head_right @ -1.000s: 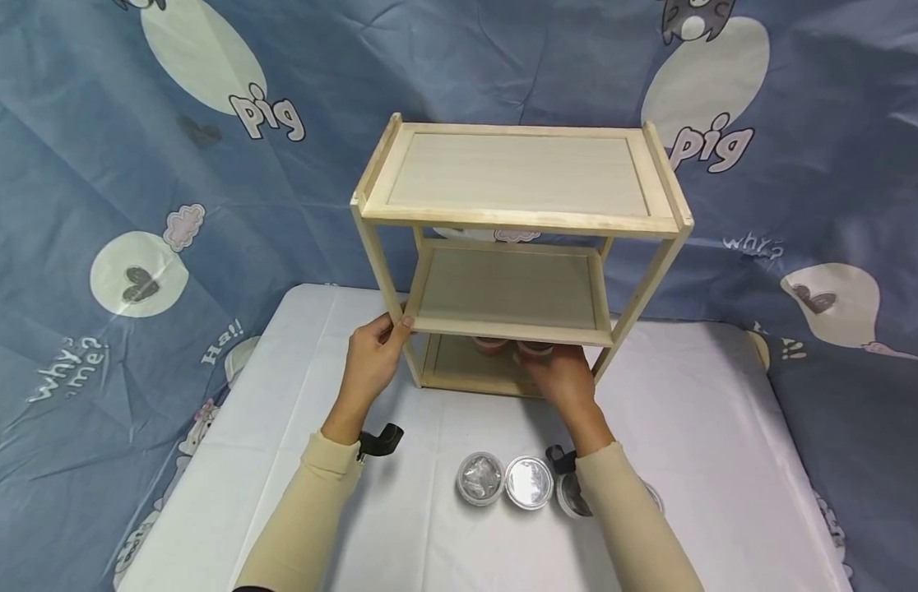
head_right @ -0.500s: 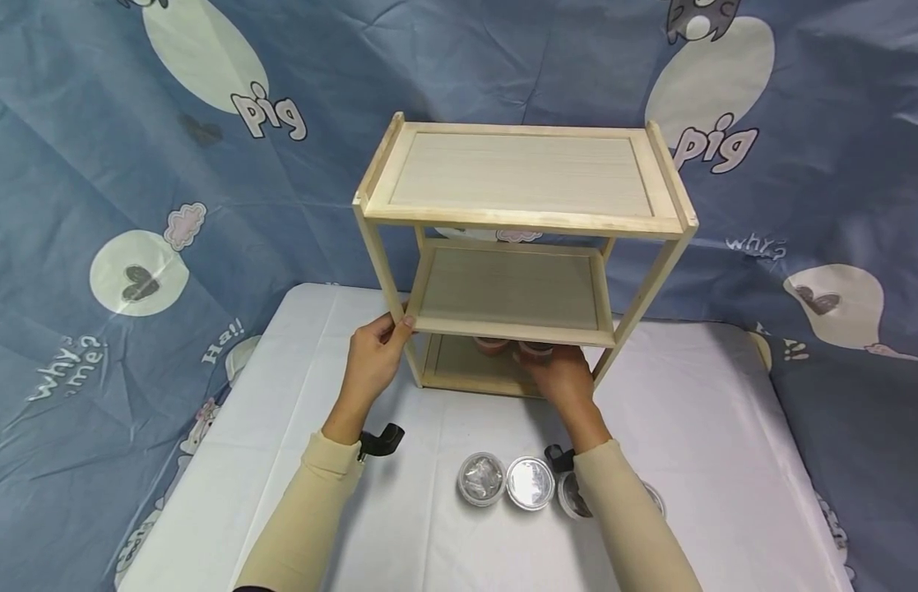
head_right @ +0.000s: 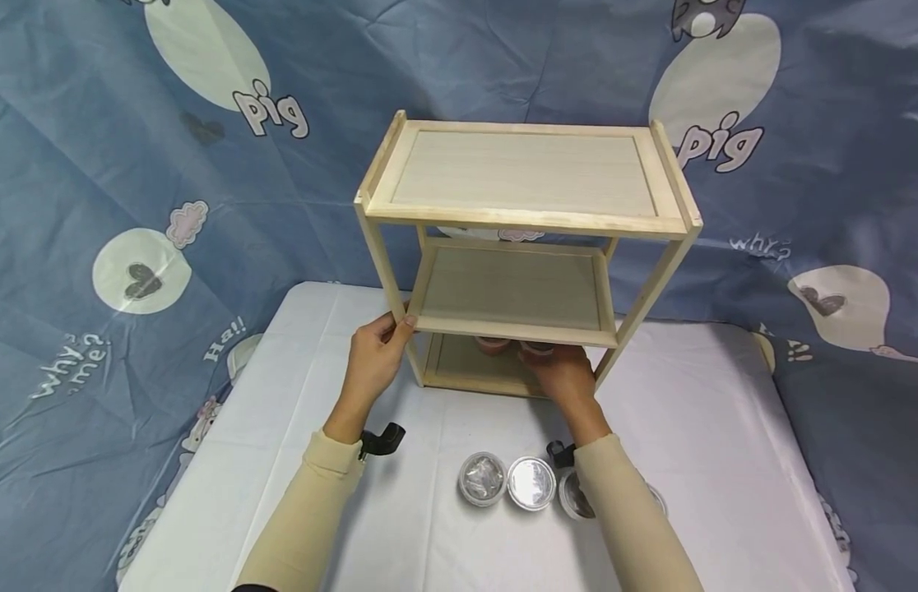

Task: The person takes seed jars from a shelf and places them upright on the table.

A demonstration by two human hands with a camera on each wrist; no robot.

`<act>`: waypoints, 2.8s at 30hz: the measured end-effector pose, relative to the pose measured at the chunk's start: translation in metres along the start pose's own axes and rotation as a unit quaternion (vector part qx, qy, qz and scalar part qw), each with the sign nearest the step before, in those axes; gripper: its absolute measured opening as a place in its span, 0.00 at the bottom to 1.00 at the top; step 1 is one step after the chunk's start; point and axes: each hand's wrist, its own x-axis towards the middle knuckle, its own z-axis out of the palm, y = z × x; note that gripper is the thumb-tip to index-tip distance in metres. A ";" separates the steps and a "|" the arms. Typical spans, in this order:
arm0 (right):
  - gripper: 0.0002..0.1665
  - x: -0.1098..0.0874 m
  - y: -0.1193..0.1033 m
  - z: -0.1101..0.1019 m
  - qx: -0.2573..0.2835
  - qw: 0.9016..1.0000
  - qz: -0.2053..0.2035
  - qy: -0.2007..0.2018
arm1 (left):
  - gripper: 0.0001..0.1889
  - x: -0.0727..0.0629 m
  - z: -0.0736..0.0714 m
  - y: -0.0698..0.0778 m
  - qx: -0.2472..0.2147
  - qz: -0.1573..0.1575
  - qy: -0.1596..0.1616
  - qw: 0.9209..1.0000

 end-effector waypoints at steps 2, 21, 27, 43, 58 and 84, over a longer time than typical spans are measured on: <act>0.48 0.002 0.000 0.000 0.005 1.000 0.005 -0.001 | 0.20 0.000 0.000 0.000 0.000 0.003 0.002 1.000; 0.42 0.006 0.006 0.005 0.009 1.000 0.020 0.010 | 0.20 -0.001 0.001 0.000 -0.007 0.005 0.001 1.000; 0.39 0.005 0.005 0.005 0.010 0.999 0.012 0.036 | 0.20 0.000 0.001 0.000 -0.006 0.008 0.004 1.000; 0.45 -0.009 -0.004 -0.001 0.039 0.997 -0.021 0.061 | 0.20 -0.001 0.002 0.000 -0.004 0.001 0.007 1.000; 0.47 -0.030 -0.010 -0.010 0.001 0.999 -0.024 0.033 | 0.18 0.000 0.002 0.000 0.001 -0.005 0.009 1.000; 0.50 -0.058 -0.022 -0.008 0.029 0.997 -0.070 0.010 | 0.18 0.001 0.003 0.000 -0.003 0.014 0.009 1.000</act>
